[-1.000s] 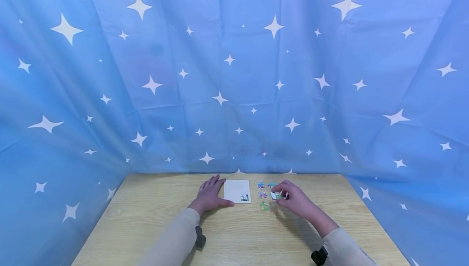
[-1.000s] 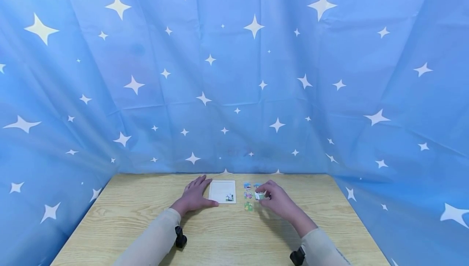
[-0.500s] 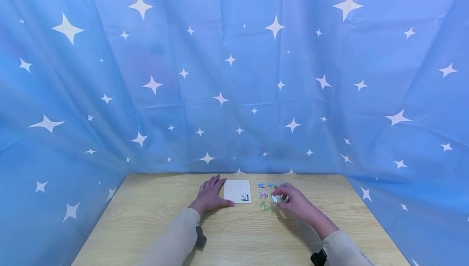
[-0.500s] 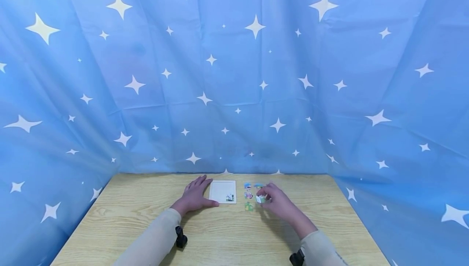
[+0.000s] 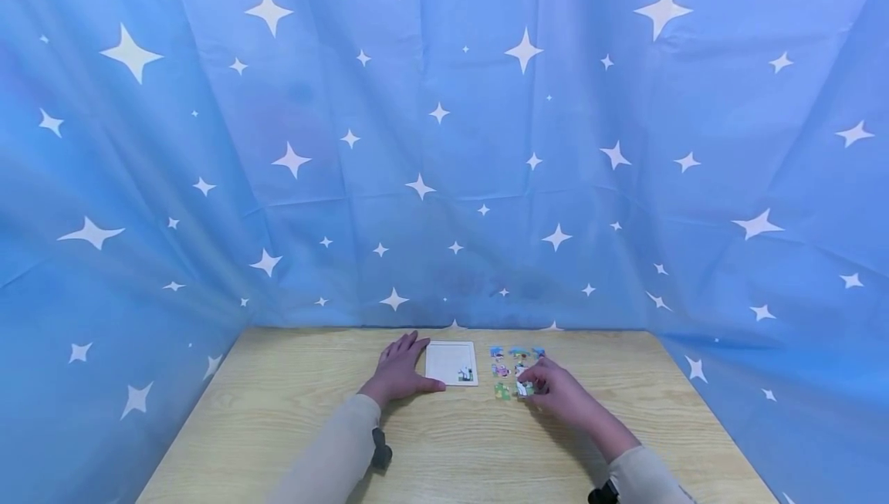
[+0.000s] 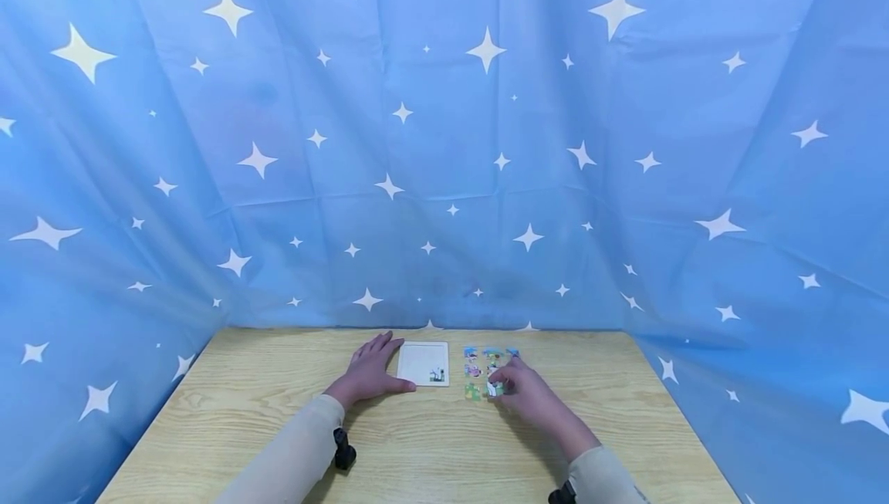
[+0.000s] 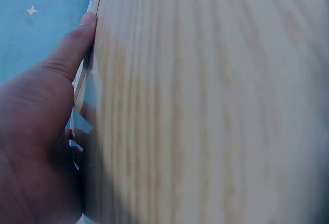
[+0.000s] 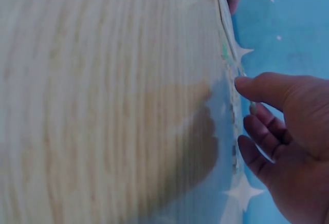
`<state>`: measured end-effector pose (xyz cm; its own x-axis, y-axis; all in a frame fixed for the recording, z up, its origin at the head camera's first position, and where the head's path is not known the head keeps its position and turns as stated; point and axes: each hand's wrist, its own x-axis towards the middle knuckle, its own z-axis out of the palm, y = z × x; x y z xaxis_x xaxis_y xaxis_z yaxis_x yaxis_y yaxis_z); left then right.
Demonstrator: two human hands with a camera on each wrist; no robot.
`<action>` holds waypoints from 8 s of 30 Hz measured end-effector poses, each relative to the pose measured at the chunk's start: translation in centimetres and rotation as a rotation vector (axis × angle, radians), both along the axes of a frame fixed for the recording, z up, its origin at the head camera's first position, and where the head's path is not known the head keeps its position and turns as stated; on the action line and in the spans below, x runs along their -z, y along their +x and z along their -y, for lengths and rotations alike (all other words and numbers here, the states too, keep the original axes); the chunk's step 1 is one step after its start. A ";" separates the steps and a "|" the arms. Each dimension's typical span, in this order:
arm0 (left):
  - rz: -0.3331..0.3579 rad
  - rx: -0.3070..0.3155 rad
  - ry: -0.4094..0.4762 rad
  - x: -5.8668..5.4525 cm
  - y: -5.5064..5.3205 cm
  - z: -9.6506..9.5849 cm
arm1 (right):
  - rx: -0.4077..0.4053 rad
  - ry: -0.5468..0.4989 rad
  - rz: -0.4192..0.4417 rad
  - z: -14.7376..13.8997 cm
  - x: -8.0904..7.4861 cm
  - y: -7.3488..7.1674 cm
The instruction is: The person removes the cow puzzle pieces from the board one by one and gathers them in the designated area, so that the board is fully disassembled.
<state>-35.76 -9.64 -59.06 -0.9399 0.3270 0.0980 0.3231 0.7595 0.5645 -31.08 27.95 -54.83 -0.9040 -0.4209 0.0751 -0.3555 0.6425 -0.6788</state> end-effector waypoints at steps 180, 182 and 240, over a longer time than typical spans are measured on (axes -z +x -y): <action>-0.040 0.019 -0.020 1.5 -1.0 0.3 | -0.160 -0.017 -0.088 6.8 -2.8 -3.2; -0.031 0.022 -0.007 1.2 -0.8 0.3 | -0.159 -0.014 -0.082 6.4 -2.8 -3.2; -0.016 0.012 0.001 0.9 -0.7 0.2 | 0.009 0.071 0.008 -4.1 0.0 -0.1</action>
<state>-36.50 -9.81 -59.95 -0.9344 0.3378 0.1134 0.3410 0.7551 0.5600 -31.20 32.09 -54.84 -0.9081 -0.4169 0.0385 -0.3445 0.6920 -0.6344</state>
